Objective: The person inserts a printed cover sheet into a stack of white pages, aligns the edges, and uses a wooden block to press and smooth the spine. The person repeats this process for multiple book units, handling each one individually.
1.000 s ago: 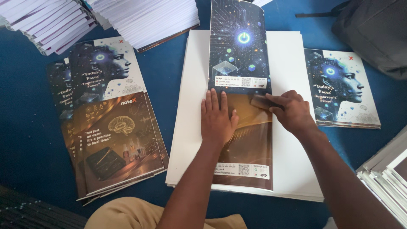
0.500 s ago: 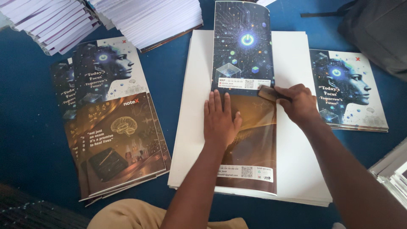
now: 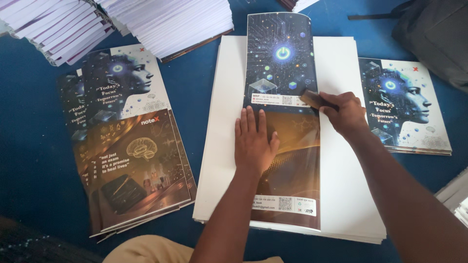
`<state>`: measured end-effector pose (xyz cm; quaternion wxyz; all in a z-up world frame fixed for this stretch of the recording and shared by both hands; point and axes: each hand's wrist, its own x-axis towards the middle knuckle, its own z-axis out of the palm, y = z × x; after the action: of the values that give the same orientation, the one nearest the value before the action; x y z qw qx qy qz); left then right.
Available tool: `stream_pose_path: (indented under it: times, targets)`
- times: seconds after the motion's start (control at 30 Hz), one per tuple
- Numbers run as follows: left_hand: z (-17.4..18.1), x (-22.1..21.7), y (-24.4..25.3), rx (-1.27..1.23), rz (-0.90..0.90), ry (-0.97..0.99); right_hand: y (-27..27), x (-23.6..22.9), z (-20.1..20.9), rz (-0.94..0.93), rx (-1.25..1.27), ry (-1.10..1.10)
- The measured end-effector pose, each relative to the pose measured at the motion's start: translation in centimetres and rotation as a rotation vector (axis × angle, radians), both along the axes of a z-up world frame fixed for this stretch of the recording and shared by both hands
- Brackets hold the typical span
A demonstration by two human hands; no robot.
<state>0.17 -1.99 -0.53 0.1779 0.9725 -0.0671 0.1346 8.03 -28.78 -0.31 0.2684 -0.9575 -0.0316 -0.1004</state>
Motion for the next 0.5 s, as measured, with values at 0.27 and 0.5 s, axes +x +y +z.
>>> stream_pose_path:
  times: [0.27,0.5]
  targets:
    - [0.0,-0.1,0.0,-0.005,0.006,0.006,0.8,1.7,1.5,-0.044,-0.003,0.074]
    - [0.1,-0.1,-0.1,-0.015,0.011,0.008,1.2,3.0,1.9,-0.107,-0.005,0.118]
